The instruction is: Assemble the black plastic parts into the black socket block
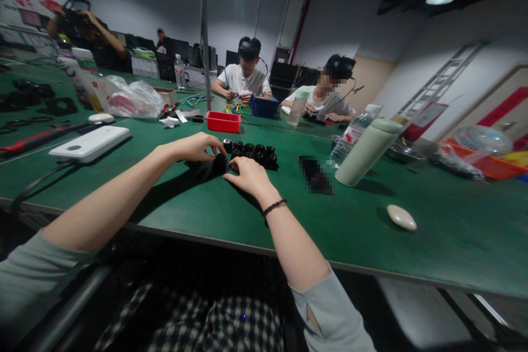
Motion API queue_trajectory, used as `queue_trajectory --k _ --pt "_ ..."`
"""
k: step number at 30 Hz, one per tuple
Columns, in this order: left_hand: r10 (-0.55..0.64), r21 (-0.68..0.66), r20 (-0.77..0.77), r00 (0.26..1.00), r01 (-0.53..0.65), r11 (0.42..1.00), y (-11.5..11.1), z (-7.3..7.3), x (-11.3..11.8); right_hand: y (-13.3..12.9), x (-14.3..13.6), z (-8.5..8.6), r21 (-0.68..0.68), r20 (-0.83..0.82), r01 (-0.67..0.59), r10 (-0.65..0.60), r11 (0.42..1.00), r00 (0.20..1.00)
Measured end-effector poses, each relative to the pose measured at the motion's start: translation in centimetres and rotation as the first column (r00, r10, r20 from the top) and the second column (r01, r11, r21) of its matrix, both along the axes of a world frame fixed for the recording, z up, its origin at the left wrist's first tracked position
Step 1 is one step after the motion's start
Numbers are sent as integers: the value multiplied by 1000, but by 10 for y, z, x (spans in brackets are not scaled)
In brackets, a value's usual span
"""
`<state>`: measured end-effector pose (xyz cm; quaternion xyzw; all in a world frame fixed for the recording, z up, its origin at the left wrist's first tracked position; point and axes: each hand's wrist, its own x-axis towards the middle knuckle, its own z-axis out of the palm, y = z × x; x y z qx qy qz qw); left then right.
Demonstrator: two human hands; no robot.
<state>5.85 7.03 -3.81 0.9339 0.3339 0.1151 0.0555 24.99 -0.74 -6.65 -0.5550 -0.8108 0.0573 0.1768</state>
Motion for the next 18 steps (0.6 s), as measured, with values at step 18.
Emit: queue_trajectory --k 18 --pt "-55 44 71 996 52 998 11 -14 0 -1 -1 1 -13 -12 3 -4 1000 1000"
